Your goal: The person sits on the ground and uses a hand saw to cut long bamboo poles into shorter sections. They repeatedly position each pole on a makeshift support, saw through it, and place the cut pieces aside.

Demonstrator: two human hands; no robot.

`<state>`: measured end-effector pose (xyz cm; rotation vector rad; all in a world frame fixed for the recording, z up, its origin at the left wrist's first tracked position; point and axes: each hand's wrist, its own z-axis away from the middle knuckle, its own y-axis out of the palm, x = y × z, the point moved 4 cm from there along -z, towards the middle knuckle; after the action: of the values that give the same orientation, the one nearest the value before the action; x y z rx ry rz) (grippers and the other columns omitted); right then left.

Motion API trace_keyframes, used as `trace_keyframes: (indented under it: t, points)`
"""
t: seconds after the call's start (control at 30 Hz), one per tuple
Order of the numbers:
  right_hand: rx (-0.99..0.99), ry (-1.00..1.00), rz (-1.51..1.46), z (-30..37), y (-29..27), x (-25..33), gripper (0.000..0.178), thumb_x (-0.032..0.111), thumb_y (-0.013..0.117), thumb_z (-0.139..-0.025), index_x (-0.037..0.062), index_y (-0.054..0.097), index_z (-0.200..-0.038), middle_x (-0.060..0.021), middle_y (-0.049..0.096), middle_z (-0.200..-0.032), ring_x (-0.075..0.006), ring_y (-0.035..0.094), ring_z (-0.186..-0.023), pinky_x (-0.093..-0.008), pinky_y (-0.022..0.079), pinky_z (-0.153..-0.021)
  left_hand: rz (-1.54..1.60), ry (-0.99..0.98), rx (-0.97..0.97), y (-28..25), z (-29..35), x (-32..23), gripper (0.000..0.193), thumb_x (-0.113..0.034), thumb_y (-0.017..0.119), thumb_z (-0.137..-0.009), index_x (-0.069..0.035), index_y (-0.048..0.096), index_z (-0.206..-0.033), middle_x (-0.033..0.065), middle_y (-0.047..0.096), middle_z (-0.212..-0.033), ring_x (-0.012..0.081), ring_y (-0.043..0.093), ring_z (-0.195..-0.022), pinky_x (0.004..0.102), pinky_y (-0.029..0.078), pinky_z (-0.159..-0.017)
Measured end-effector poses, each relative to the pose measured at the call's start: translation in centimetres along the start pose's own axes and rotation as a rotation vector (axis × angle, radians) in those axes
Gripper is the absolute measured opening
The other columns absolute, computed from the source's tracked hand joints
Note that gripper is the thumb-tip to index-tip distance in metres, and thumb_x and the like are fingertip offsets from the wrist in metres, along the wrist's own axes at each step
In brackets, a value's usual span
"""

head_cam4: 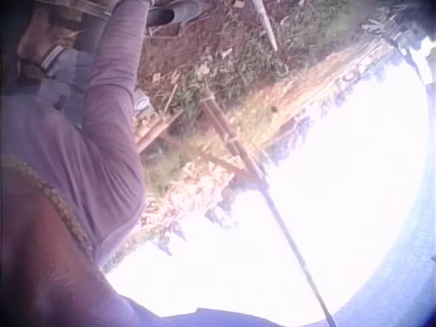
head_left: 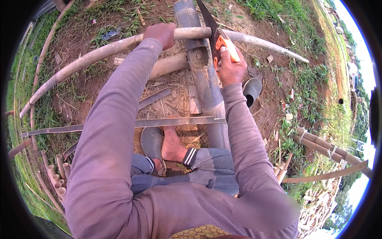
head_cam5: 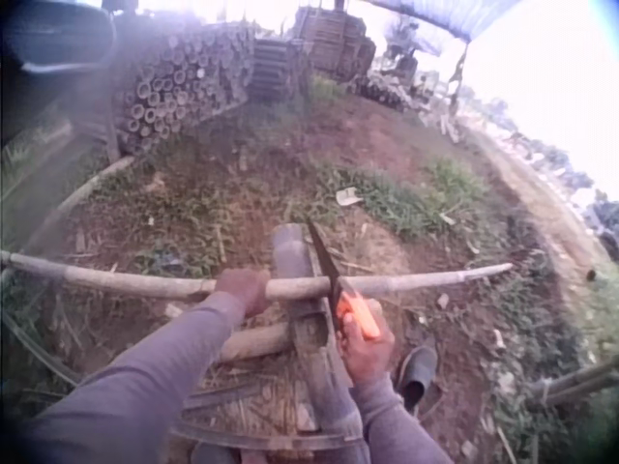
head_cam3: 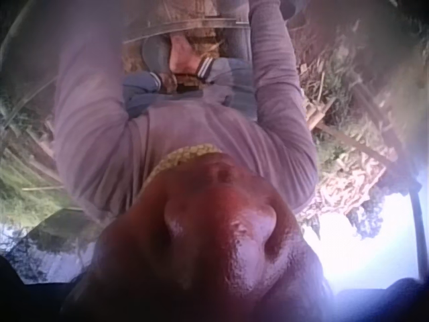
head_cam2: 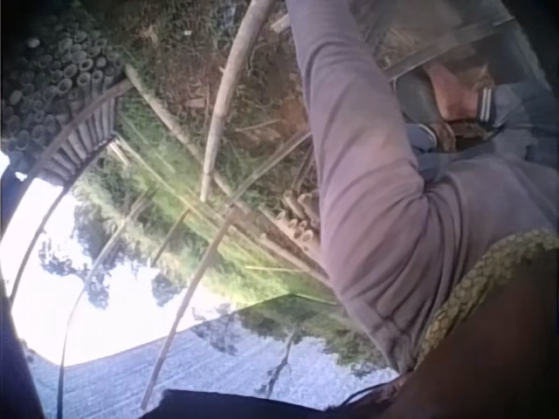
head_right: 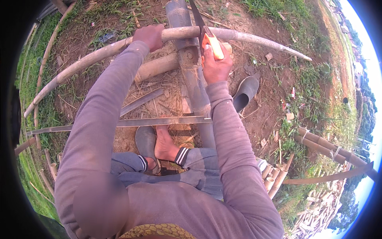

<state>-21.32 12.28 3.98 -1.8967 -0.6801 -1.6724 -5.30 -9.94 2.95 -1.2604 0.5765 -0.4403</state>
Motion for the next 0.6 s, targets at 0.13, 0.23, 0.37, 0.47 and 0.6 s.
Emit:
trace_keyframes:
  t: [0.13,0.23,0.37,0.47,0.6]
  points:
    - [0.005,0.088,-0.091,9.2,-4.1,0.4,0.039,0.004,0.067,-0.103,-0.0047,0.059,-0.14,-0.0092,0.069,-0.118,-0.0102,0.067,-0.09,-0.0255,0.059,-0.078,-0.009,-0.012,-0.033,0.6,0.1,1.3,0.031,-0.02,0.067,-0.093,-0.015,0.066,-0.123,0.0156,0.077,-0.115,0.0384,0.074,-0.11,0.0513,0.058,-0.095]
    - [0.03,0.108,-0.103,14.9,-7.5,1.4,0.044,0.004,0.063,-0.105,-0.0062,0.053,-0.147,-0.0145,0.067,-0.131,-0.0116,0.068,-0.095,-0.0269,0.062,-0.085,-0.026,-0.011,-0.05,0.9,-0.2,1.1,0.03,-0.021,0.068,-0.092,-0.014,0.067,-0.121,0.0153,0.077,-0.113,0.0391,0.074,-0.108,0.0516,0.059,-0.093]
    - [-0.02,0.115,-0.094,8.2,-3.9,-0.2,0.037,0.005,0.067,-0.104,-0.0029,0.061,-0.139,-0.0068,0.071,-0.109,-0.0067,0.065,-0.079,-0.0228,0.057,-0.07,-0.034,-0.004,-0.047,1.0,-0.4,0.7,0.031,-0.023,0.07,-0.091,-0.014,0.066,-0.121,0.0159,0.077,-0.113,0.0394,0.074,-0.108,0.0521,0.058,-0.093]
    - [0.024,0.026,-0.029,0.2,-0.3,0.5,0.031,0.006,0.071,-0.102,-0.0038,0.066,-0.132,-0.003,0.071,-0.101,-0.0059,0.065,-0.078,-0.0239,0.055,-0.067,-0.042,0.005,-0.054,0.0,-0.2,0.0,0.03,-0.022,0.068,-0.093,-0.014,0.067,-0.122,0.0151,0.077,-0.114,0.0375,0.074,-0.108,0.0508,0.059,-0.094]
    - [0.029,0.009,0.008,3.0,-1.0,0.4,0.037,0.006,0.07,-0.103,-0.0047,0.063,-0.137,-0.0058,0.071,-0.11,-0.0071,0.067,-0.086,-0.0243,0.057,-0.072,-0.059,-0.002,-0.048,-0.8,0.0,0.1,0.027,-0.02,0.064,-0.097,-0.014,0.069,-0.123,0.0131,0.078,-0.114,0.0341,0.076,-0.109,0.0486,0.06,-0.094]
